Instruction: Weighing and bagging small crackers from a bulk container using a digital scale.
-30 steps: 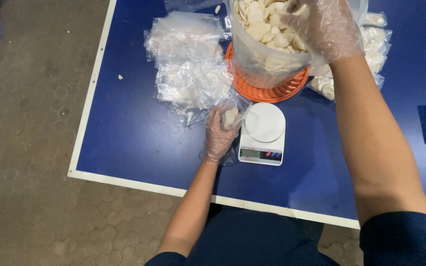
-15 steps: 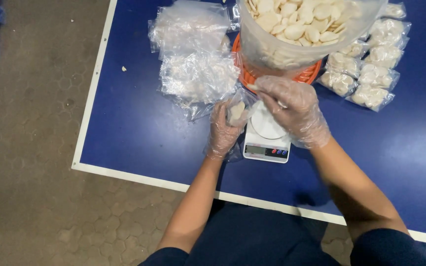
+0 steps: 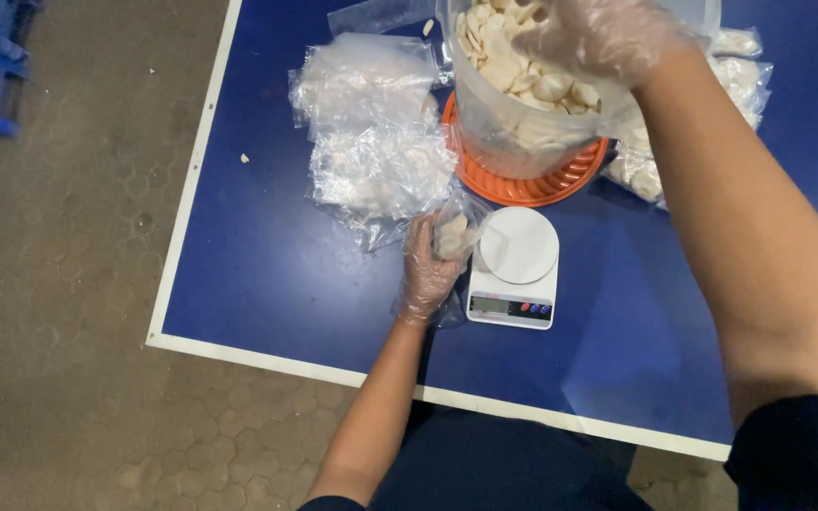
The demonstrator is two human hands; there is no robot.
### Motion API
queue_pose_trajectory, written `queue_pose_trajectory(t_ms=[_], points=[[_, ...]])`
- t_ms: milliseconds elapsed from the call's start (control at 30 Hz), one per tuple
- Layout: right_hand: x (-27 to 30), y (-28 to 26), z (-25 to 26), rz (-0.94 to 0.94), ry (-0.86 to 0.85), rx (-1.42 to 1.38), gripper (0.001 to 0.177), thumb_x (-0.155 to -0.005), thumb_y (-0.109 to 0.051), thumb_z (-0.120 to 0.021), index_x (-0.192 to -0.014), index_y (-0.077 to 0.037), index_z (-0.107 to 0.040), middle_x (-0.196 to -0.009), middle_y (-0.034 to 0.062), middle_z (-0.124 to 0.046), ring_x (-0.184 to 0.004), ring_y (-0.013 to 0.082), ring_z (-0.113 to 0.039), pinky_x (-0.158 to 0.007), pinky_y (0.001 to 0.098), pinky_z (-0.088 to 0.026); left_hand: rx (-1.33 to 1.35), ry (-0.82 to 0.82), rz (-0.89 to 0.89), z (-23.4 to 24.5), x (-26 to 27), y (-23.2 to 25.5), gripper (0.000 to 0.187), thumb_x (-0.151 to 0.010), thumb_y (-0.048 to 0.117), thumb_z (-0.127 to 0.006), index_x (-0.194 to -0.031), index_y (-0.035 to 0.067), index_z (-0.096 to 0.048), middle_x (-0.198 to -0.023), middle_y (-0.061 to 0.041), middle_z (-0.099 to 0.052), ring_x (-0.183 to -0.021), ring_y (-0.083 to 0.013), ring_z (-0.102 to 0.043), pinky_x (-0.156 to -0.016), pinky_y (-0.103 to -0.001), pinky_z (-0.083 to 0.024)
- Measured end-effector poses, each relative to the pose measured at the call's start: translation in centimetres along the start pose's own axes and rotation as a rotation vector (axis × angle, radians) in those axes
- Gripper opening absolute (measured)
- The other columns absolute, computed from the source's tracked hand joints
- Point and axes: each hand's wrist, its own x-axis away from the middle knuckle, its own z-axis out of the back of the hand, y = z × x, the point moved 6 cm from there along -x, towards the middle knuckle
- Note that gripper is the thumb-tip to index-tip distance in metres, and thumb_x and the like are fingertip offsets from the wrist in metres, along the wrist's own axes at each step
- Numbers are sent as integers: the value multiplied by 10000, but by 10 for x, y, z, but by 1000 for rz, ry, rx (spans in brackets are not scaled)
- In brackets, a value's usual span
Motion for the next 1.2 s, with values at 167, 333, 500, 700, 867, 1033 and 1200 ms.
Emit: queue_pose_trajectory(t_ms=[167, 333, 500, 700, 867, 1033, 1200], points=[[-41, 8, -66, 68, -338, -117, 821, -930, -93, -585, -1634, -344, -244, -1741, -62, -13, -1377, 398, -426, -1156, 517, -340, -8, 5, -19, -2, 0, -4, 554, -891, 285, -786, -1276, -28, -537, -1157, -191, -575, -1079, -352, -607, -960, -456, -529], [-41, 12, -65, 133, -255, -41, 685, -829, -2, -693, -1421, -337, -615, -1176, 174, -598, -985, 448, -637, -841, 553, -527, -27, 7, -32, -3, 0, -3, 498, -903, 221, -750, -1267, -47, -540, -1126, -198, -591, -1045, -359, -616, -926, -462, -550], [-58, 52, -96, 114, -271, 224, 589, -763, -279, -860, -1283, -172, -605, -1188, 37, -551, -988, 274, -610, -801, 383, -570, -22, 13, 12, -3, 2, -7, 546, -875, 254, -798, -1269, -35, -554, -1161, -200, -600, -1098, -371, -617, -985, -470, -527], [-42, 61, -71, -298, -44, -542, 487, -993, -170, -486, -1473, -209, -414, -1242, 78, -395, -1025, 221, -362, -796, 506, -252, -9, 12, 3, -3, 3, -8, 539, -877, 249, -803, -1264, -28, -550, -1143, -188, -595, -1073, -355, -616, -952, -461, -539], [-53, 65, -77, 32, 173, -106, 386, -972, -90, -606, -1343, -56, -502, -867, 207, -498, -601, 339, -426, -465, 505, -338, 65, 53, 165, 1, 0, -14, 509, -730, 227, -908, -1120, 50, -633, -995, -132, -660, -974, -348, -698, -883, -453, -573], [-54, 68, -72, 69, 292, -200, 302, -1110, -251, -592, -1330, -45, -563, -1069, 224, -590, -883, 419, -544, -672, 537, -433, 57, 48, 175, 2, -5, -6, 516, -731, 231, -910, -1135, 52, -643, -994, -137, -656, -973, -358, -692, -873, -451, -579], [-59, 79, -77, 151, 302, -253, 380, -1180, -339, -501, -1318, -5, -618, -1098, 230, -640, -944, 428, -600, -740, 522, -465, -18, 6, 27, 0, -3, 2, 494, -878, 261, -800, -1234, 0, -578, -1102, -153, -599, -1028, -311, -615, -928, -421, -535]])
